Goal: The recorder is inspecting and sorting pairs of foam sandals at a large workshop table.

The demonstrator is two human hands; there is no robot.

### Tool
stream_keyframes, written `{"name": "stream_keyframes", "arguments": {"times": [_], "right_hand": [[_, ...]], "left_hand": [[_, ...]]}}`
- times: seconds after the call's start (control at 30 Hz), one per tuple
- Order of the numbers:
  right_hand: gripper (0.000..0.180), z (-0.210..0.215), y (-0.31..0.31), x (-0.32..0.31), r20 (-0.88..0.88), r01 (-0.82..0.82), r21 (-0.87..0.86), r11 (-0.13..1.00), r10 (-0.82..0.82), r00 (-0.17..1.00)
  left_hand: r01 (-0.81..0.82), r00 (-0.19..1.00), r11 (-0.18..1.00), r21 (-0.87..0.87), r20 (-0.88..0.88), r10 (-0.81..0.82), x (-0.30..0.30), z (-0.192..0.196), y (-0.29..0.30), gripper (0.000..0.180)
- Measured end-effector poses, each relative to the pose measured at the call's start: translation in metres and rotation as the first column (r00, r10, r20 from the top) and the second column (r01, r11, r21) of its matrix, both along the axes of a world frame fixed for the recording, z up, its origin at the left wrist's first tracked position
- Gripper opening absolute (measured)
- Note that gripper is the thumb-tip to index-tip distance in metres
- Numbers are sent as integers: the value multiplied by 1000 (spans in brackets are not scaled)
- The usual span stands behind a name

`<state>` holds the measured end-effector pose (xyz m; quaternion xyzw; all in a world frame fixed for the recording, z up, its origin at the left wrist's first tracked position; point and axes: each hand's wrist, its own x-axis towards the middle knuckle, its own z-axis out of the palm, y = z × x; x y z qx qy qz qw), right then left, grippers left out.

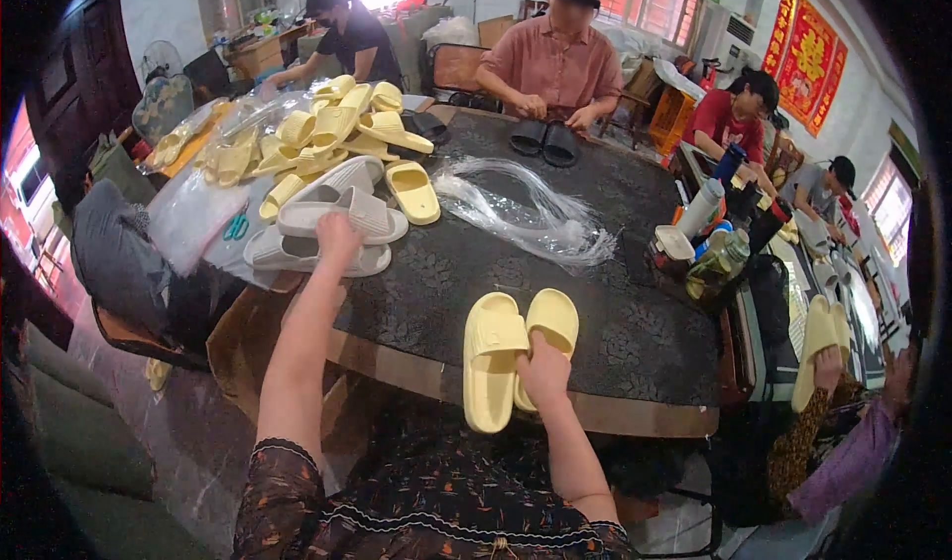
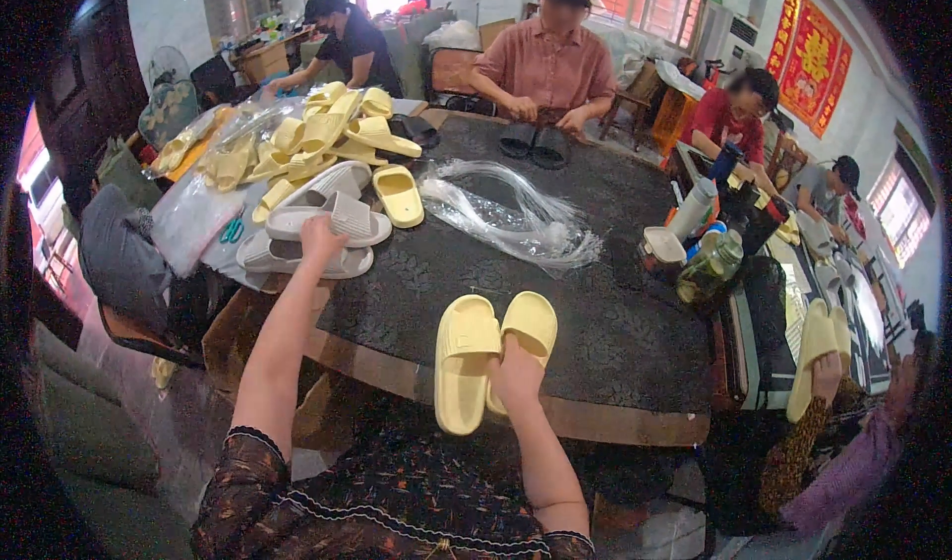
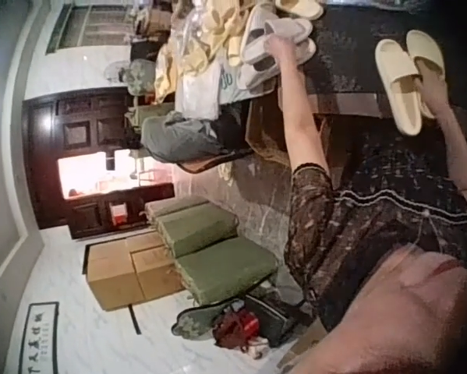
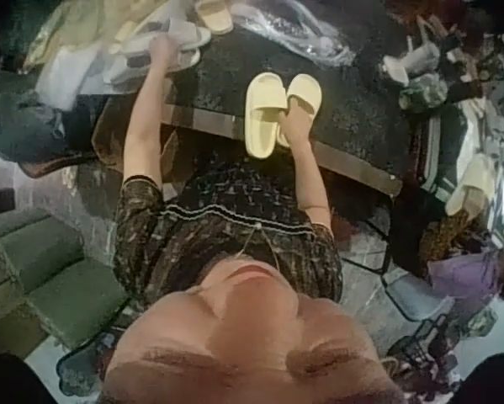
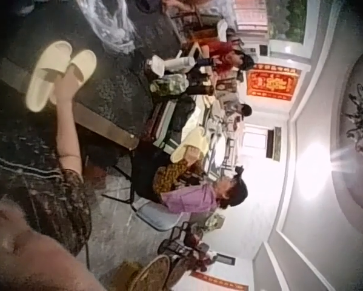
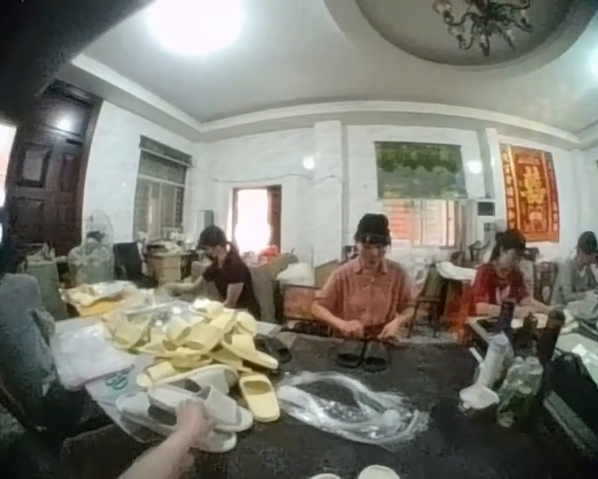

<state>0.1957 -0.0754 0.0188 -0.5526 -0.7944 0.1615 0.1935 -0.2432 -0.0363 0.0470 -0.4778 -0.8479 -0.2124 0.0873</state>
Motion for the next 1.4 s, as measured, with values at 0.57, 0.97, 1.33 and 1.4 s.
{"name": "stream_keyframes", "arguments": {"times": [0.57,0.97,1.33,1.4], "right_hand": [[24,12,46,196,232,458,111,882,-471,851],[52,52,21,160,-246,468,73,881,-438,865],[89,52,-40,87,-23,-77,-2,997,77,997],[94,46,-42,80,-82,-141,-8,990,140,987]], "left_hand": [[225,542,608,761,421,-727,130,133,-54,24],[806,205,530,264,715,-668,270,20,-95,31],[820,563,564,104,37,-826,207,20,35,53],[784,609,599,-162,387,-693,220,15,35,63]]}}
